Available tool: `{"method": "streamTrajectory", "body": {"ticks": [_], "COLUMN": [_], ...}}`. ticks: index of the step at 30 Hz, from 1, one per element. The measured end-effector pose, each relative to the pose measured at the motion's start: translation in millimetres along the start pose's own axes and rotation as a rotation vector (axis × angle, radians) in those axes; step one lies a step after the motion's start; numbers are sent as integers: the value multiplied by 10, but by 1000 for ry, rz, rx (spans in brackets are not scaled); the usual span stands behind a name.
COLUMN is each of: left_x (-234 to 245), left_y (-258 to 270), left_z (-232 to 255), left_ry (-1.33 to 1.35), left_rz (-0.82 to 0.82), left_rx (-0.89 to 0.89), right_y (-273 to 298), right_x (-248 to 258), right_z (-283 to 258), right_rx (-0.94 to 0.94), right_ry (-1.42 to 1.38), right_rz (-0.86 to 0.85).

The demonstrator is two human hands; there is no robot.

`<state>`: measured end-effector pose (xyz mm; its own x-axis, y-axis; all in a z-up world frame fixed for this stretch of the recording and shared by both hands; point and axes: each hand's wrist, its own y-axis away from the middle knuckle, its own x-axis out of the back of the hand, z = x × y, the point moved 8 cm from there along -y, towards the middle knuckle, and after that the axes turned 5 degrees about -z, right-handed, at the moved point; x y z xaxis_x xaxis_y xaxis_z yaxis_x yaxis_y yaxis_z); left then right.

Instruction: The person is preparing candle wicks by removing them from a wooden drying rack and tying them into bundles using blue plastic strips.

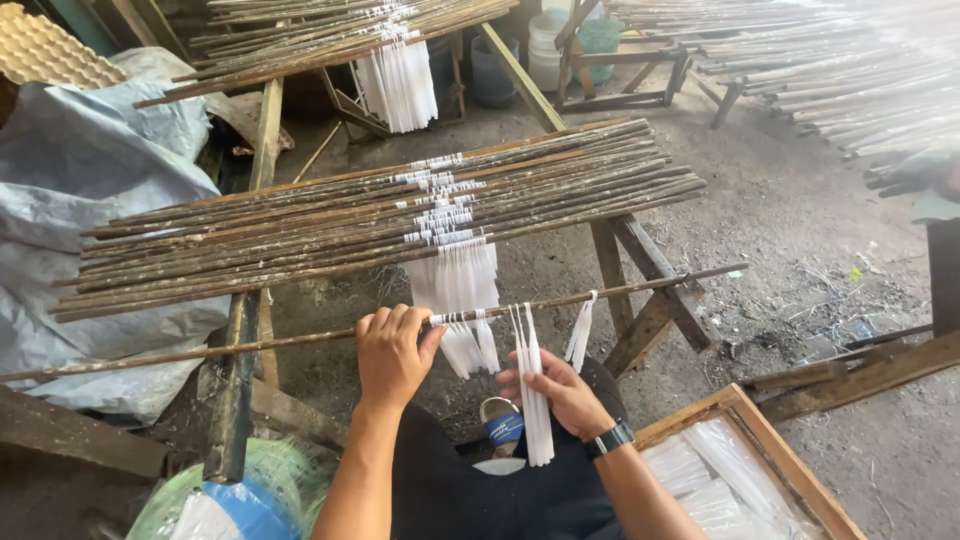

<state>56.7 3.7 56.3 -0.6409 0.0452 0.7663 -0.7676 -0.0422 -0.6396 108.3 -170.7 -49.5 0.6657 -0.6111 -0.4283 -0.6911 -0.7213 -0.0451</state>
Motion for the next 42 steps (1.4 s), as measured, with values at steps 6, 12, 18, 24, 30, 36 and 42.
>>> {"method": "streamTrajectory", "body": {"ticks": [6,12,18,24,30,36,42], "left_x": [-55,295,358,-628,-717,-914,-1275], "left_y": [24,-5,354,571,396,401,506], "left_z": [-38,225,666,766,929,886,751], "left_ry": [3,163,577,1011,1284,1109,1363], "left_rz": [5,32,190,-330,-344,-386,-380], "left_rx": [13,-22,123,432,415,458,623], "right_y": [61,225,257,262,314,342,340], "right_x": [182,93,86,61,193,171,816], "right_z": [112,-16,17,-43,58,-175,-487], "right_rx": [11,-6,20,93,-26,64,278], "right_ry": [-191,-255,-192,-48,-34,403,706], "right_rz": [79,65,97,132,258,321,675]}}
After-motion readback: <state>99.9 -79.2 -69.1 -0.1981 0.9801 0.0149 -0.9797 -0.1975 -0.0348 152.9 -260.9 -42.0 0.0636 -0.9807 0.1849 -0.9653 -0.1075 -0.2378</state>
